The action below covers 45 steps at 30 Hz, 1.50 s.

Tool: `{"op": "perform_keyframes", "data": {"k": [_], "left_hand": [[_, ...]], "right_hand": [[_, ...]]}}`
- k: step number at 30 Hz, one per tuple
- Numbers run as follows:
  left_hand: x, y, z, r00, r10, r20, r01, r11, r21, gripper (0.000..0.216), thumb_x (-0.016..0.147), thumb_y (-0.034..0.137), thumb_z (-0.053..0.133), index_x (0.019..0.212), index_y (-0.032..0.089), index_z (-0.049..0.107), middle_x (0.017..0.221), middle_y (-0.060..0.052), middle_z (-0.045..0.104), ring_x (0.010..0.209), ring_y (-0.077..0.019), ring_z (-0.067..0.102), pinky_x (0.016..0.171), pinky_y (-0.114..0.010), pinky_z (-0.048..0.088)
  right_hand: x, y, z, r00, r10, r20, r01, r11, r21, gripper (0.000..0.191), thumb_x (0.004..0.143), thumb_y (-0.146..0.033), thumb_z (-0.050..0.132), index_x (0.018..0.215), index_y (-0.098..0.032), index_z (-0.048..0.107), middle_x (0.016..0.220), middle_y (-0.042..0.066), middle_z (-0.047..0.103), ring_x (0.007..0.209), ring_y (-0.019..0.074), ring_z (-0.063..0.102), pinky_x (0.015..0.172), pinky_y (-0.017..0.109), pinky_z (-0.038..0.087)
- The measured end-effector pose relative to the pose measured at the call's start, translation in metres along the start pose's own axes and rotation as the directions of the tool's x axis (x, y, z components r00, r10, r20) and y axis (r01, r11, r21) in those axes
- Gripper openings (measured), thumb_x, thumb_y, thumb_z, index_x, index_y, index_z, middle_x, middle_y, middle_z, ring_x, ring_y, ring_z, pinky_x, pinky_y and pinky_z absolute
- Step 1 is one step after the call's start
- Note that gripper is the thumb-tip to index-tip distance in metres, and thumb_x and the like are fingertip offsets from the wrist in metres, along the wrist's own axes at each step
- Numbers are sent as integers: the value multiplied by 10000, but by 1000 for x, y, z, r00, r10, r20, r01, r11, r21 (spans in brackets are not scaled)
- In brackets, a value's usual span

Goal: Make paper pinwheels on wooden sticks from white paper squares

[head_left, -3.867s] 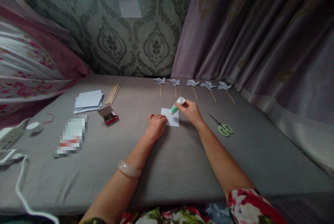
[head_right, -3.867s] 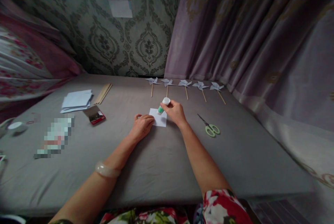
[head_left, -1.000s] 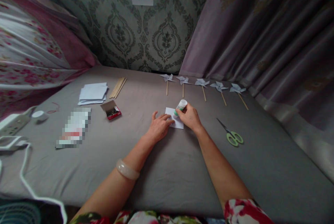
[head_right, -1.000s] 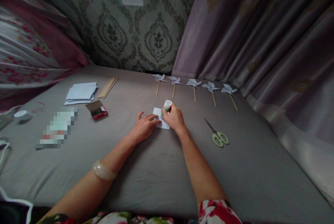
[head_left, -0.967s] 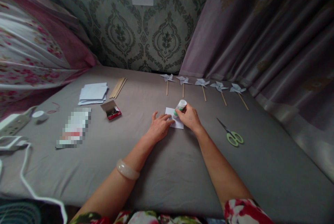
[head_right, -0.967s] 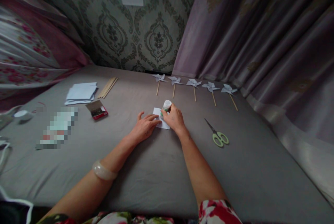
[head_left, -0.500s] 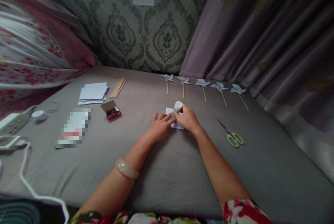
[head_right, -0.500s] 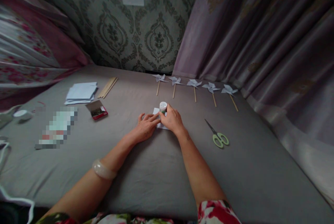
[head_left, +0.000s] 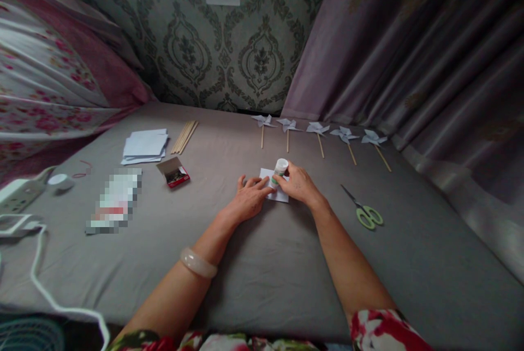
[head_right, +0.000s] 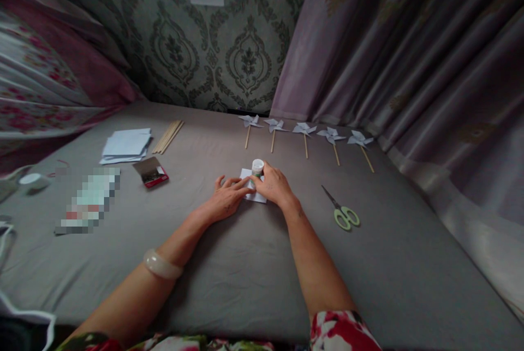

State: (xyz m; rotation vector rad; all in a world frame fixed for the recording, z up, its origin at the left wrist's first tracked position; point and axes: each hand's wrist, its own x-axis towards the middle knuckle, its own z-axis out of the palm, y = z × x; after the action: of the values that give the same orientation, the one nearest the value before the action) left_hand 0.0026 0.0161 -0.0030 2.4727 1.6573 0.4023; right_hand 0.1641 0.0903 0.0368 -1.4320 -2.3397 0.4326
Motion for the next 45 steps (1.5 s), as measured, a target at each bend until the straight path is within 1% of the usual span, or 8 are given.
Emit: {"op": "perform_keyframes", "data": {"k": [3,10,14,17,25,34,41,45], "left_hand": [[0,0,-2,1000,5,2,-5,1000,7,432,891,126,348,1189,346,571,1427,-48,460,1215,-286,452,1020,-674,189],[0,0,-2,1000,11,19,-11,1000,15,483,881,118,376,1233,398,552,1417,-52,461,1225,-301,439,1019,-666,193],[1,0,0,999,16,31,-16,1000,6,518,875,100,354,1264,397,523,1449,-30,418,1223,-296,424,1018,-658,202],[1,1,0,999,11,43,-11,1000,-4,527,876,98,343,1281,393,505,1442,-22,427,1225,-284,412,1032,-637,204],[1,2,-1,999,-7,54,6,1000,21,465,893,121,341,1225,371,548,1453,-24,420,1228,-286,423,1024,-646,202],[2,4,-2,998,-28,57,29,999,-18,445,898,133,352,1197,370,580,1450,-26,425,1240,-292,416,1025,-659,189],[2,3,-2,998,-33,58,34,999,-14,445,897,131,348,1191,369,581,1451,-25,425,1234,-286,424,1021,-662,192],[2,3,-1,998,-24,50,26,999,-20,454,889,125,353,1188,379,582,1445,-12,430,1234,-288,420,1020,-664,194]], "right_hand": [[-1,1,-1,1000,5,-12,-5,1000,-8,234,798,-322,584,971,-166,582,853,89,692,781,209,632,674,277,425],[0,4,3,994,24,-106,-12,993,119,203,789,-318,594,925,-168,579,863,80,695,786,196,640,706,278,443],[0,2,7,997,-10,-75,20,992,126,198,790,-288,596,945,-168,574,883,89,695,800,204,642,715,288,451],[-1,-1,10,997,-19,-79,27,994,102,189,798,-289,589,945,-173,569,884,90,693,801,210,639,722,296,453],[-3,0,5,998,-41,-54,45,997,63,211,798,-306,598,954,-167,575,860,95,691,773,210,630,685,289,443],[-2,3,13,992,-55,-116,69,991,119,181,794,-287,597,936,-176,575,837,75,689,736,192,622,671,276,433],[-2,4,6,997,-53,-62,61,989,131,174,785,-298,602,910,-178,584,816,74,693,732,192,629,663,273,430],[-1,4,11,996,-40,-83,49,992,115,194,789,-294,600,941,-175,585,862,90,696,785,208,639,695,287,443]]}}
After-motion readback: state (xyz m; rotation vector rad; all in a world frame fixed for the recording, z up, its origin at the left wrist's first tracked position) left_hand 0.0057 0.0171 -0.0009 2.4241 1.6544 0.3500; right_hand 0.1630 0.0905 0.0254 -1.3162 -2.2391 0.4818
